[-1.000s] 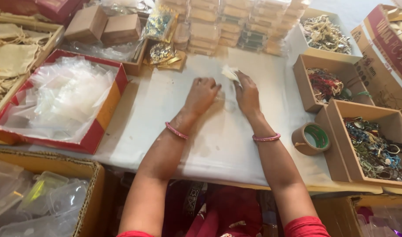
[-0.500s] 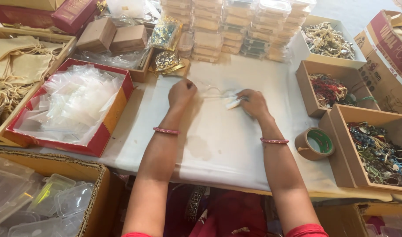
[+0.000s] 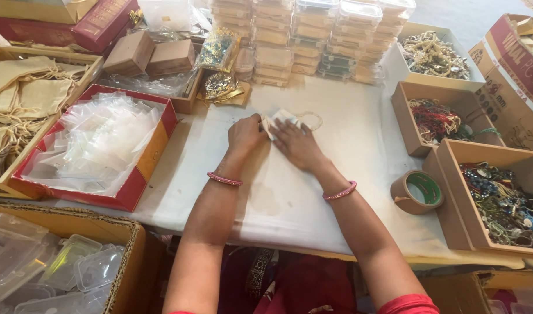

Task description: The person wipes a jewelry chain with a cloth, places it into a small plastic bag, and then puts the bag into a clear plastic container.

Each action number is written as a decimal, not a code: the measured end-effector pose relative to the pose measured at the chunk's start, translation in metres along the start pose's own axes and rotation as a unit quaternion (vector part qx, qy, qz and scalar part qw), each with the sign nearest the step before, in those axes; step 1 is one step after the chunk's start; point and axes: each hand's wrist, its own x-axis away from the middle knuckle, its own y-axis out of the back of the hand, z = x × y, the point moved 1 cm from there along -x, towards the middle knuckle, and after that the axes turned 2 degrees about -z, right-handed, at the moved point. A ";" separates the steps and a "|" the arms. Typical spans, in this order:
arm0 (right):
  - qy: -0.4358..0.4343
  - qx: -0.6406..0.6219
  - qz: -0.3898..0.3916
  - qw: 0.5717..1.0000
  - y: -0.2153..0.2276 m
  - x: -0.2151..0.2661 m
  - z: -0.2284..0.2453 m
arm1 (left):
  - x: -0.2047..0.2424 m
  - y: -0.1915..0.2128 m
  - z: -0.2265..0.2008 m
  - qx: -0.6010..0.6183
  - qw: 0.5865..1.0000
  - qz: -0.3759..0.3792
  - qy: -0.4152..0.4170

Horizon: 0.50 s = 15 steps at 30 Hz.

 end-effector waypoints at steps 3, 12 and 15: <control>-0.073 -0.026 -0.014 0.997 0.006 -0.002 -0.018 | -0.011 -0.019 0.015 -0.018 1.000 -0.001 -0.014; -0.264 0.087 -0.111 0.954 -0.012 0.029 -0.110 | -0.005 -0.014 0.011 -0.021 0.999 0.012 -0.033; -0.354 0.215 -0.057 0.909 -0.020 0.031 -0.119 | -0.001 -0.010 0.005 -0.020 0.999 0.017 -0.024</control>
